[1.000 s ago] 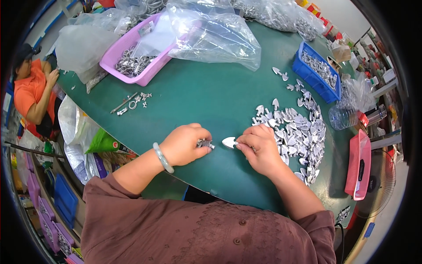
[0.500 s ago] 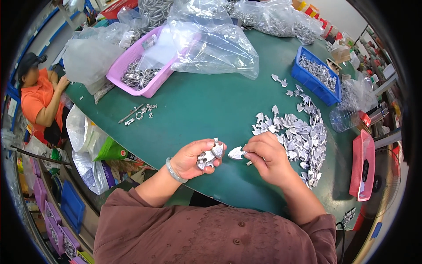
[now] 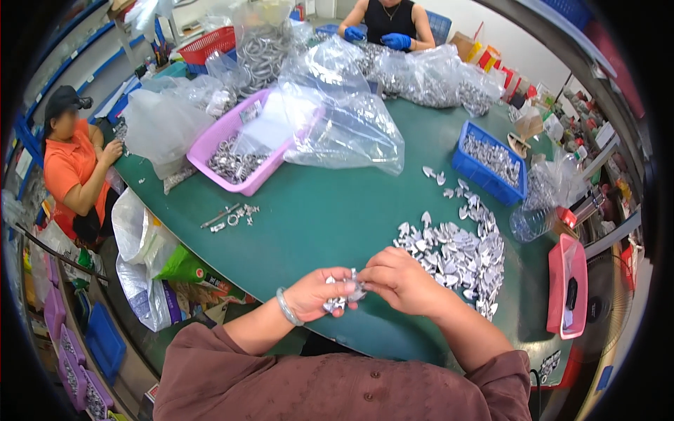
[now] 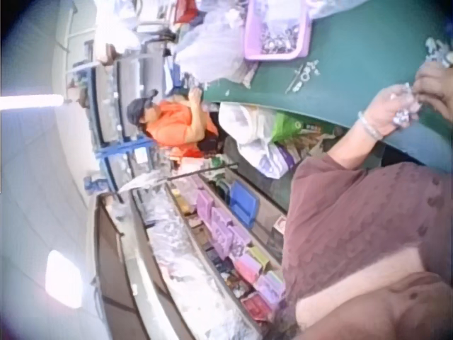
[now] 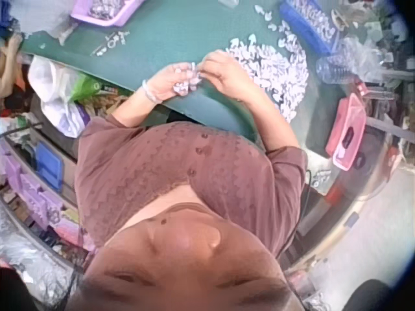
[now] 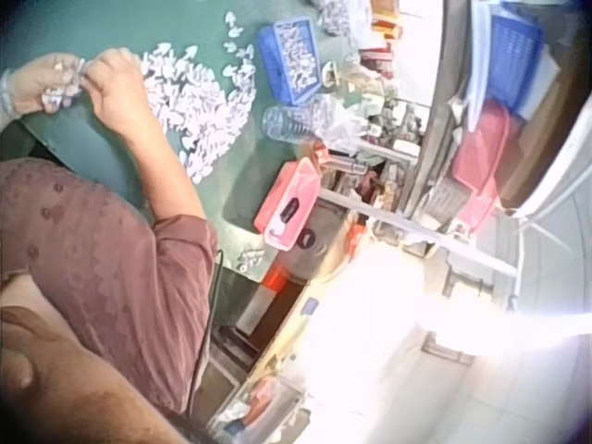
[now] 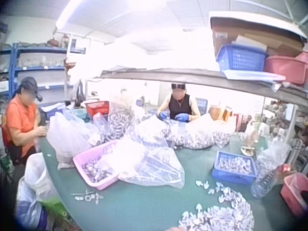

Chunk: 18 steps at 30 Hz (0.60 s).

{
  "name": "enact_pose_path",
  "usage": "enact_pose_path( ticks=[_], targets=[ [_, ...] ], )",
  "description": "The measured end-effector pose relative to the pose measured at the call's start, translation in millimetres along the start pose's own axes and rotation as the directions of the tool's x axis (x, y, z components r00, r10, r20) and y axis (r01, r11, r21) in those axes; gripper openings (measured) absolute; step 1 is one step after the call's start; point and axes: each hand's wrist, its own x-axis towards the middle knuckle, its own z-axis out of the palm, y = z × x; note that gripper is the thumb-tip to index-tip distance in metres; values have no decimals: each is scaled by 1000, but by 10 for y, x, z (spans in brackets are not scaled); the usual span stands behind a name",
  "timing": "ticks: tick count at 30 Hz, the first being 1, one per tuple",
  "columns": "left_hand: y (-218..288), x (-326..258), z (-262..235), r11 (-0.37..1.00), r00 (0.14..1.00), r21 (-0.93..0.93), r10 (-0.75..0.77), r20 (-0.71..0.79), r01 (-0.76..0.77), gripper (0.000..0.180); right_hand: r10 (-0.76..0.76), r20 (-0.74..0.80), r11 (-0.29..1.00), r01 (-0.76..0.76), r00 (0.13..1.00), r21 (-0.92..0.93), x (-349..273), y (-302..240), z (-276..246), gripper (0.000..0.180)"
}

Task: The person assembles metal components by hand, fitting small inserts into arrow-shaped metal pieces taken from a pile on the table, and gathers the pieces together.

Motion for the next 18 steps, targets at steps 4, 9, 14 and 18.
enact_pose_path(
  ticks=[4, 9, 14, 18],
  targets=[
    [15, -26, -47, 998, 1000, -61, -14, -20, 12, 20, -27, 144, 998, 19, 989, 56, 353, 199, -93, 23],
    [113, -165, -202, 978, 995, -203, 24, -100, -44, 19, -30, -46, 912, 9, 999, -411, 1241, 453, 21, 40],
    [214, -359, -401, 973, 979, -180, 118, -166, -148, 20, -72, -212, 777, -78, 975, -625, 1993, 342, 271, 55],
    [344, -432, -466, 971, 962, -146, 152, -227, -188, 17, 231, -270, 698, -353, 935, -623, 2086, 695, 368, 46]
  ],
)
